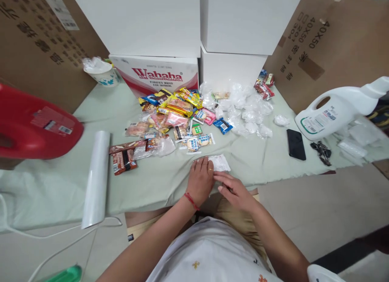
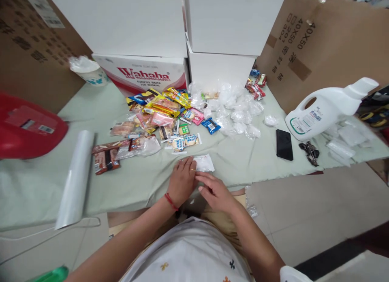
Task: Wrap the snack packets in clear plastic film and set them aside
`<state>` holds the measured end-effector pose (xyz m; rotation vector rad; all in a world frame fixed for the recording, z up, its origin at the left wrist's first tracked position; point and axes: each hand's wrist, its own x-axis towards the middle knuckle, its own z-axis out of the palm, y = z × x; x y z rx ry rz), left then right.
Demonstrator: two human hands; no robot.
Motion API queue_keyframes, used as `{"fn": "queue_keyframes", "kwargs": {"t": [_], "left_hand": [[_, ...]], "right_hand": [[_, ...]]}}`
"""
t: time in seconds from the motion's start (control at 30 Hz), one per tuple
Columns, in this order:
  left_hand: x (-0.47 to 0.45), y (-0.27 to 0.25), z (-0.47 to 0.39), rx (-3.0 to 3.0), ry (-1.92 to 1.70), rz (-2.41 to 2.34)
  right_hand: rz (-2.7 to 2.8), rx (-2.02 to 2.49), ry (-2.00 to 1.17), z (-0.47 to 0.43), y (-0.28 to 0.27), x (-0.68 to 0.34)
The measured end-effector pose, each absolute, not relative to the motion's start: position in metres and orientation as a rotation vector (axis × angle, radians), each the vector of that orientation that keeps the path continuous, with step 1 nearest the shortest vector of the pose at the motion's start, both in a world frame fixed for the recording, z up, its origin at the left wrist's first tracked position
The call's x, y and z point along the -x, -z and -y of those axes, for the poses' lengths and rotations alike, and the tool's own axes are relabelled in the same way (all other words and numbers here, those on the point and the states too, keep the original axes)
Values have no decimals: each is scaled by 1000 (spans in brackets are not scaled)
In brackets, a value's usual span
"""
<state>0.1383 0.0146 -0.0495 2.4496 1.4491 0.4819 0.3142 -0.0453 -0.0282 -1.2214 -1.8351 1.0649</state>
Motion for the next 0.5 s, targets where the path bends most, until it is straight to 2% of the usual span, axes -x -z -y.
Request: {"fn": "queue_keyframes", "kwargs": {"t": [0.17,0.23,0.3,0.4,0.5], "left_hand": [[-134,32,-33,-1786,-884,-1462],[-143,24,-26,-1420,-1017,-1328],[-159,21,-13,-1180,-1018,-1160],[-184,27,4,-1137,-963,-1071],[-191,36,7,-1317,-968,-1133]], "right_hand": [[1230,1519,-853,45,29,-339],[1109,1519,-917,44,29,-342],[1065,1378,-1115,44,30,-335],[861,1235,-1276,51,30,-317],[569,1321,-1212,64,31,-318]]}}
